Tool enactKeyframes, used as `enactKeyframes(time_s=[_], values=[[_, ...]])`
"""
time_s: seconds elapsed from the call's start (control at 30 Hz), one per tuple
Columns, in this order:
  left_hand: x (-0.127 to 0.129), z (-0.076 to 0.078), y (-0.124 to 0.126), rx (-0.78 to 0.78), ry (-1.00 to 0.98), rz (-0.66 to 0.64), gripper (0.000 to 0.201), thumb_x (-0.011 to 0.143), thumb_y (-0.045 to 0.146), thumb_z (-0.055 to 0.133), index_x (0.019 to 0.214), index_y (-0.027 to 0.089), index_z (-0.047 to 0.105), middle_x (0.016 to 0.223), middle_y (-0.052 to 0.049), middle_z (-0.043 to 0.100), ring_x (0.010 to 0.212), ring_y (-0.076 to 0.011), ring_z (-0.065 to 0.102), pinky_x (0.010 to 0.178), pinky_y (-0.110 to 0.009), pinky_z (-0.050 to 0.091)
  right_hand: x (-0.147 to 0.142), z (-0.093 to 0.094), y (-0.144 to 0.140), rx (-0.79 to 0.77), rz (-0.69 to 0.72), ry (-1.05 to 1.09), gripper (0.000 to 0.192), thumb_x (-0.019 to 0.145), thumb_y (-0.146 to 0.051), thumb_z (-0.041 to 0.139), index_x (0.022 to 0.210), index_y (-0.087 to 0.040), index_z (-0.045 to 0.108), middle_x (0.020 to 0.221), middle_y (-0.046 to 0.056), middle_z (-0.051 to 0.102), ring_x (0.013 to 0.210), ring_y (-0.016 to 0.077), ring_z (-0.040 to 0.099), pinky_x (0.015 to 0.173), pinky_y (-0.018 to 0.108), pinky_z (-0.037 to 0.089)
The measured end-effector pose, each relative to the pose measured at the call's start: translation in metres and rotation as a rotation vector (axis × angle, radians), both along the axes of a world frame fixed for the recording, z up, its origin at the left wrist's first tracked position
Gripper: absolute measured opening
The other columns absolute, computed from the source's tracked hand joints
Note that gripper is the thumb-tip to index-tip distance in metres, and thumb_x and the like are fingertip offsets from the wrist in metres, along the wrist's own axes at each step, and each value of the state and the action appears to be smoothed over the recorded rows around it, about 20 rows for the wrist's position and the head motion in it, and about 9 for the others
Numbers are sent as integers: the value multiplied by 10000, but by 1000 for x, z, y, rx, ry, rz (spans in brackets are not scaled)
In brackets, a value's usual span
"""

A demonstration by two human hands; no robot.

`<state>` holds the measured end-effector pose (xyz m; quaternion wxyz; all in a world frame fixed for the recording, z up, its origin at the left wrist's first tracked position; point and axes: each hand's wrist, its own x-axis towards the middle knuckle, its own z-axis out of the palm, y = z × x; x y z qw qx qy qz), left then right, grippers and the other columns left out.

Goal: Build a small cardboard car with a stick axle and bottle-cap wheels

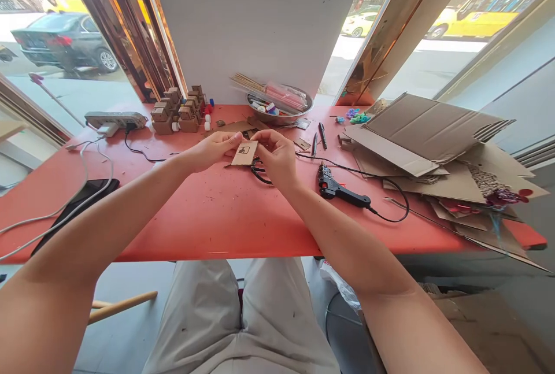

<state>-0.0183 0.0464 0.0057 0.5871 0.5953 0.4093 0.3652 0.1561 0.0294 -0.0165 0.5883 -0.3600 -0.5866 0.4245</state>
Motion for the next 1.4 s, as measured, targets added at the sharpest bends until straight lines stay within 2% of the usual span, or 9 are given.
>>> enactKeyframes(time_s=[0.23, 0.43, 0.5, 0.67, 0.77, 0.87, 1.1, 1.27, 1.4], values=[[-28, 26, 15, 185, 147, 142, 379, 814, 486, 913, 682, 173, 745, 681, -79, 754, 629, -184, 737, 651, -298, 603, 1, -2, -1, 71, 29, -43, 51, 710, -297, 663, 740, -259, 681, 808, -9, 730, 751, 172, 674, 773, 325, 596], [-55, 60, 15, 641, 248, 413, 349, 867, 522, 858, 753, 214, 739, 700, 1, 737, 619, -124, 663, 703, -304, 577, 4, -4, -1, 111, 22, -123, 60, 741, -237, 643, 744, -259, 699, 843, -5, 745, 839, 185, 704, 838, 332, 586], [-54, 63, 11, 670, 233, 438, 314, 878, 520, 839, 731, 260, 742, 723, -9, 739, 647, -149, 681, 730, -331, 594, 5, -4, -2, 146, 22, -144, 63, 766, -247, 646, 755, -258, 708, 855, 1, 743, 841, 185, 705, 847, 339, 581], [-24, 38, -10, 316, 131, 237, 264, 850, 370, 880, 731, 164, 767, 790, -75, 771, 790, -177, 737, 782, -294, 602, 9, -1, -7, 267, -21, -216, 123, 795, -209, 617, 785, -265, 726, 923, 20, 773, 896, 203, 701, 880, 364, 572], [-1, 12, -25, 167, -53, 172, 314, 768, 446, 942, 746, 193, 758, 747, -59, 747, 813, -229, 753, 733, -310, 605, 11, 2, -9, 307, -47, -256, 121, 822, -216, 632, 787, -266, 737, 922, 24, 773, 908, 215, 689, 877, 371, 569], [14, -3, -34, 149, -104, 106, 421, 706, 572, 947, 719, 205, 742, 699, -37, 708, 806, -244, 750, 692, -313, 595, 12, 4, -9, 313, -37, -265, 127, 836, -209, 643, 800, -261, 753, 916, 23, 754, 909, 213, 679, 873, 364, 563], [14, -12, -36, 128, -188, 110, 483, 611, 597, 985, 676, 198, 720, 720, -61, 723, 875, -283, 771, 733, -357, 627, 7, 0, -7, 261, -3, -226, 141, 823, -163, 669, 790, -261, 766, 873, 5, 745, 843, 197, 681, 844, 350, 565], [9, -19, -38, 1, -259, 169, 424, 720, 571, 943, 748, 196, 746, 735, -45, 718, 695, -191, 709, 642, -302, 598, 9, 2, -10, 347, -12, -260, 169, 810, -153, 671, 730, -276, 755, 900, 28, 766, 930, 230, 703, 889, 386, 581], [5, -20, -40, -18, -270, 90, 451, 651, 567, 992, 774, 197, 766, 748, -31, 719, 721, -172, 702, 656, -273, 581, 10, 4, -13, 341, 10, -314, 160, 819, -175, 683, 724, -284, 752, 890, 30, 774, 940, 241, 702, 916, 408, 591]])
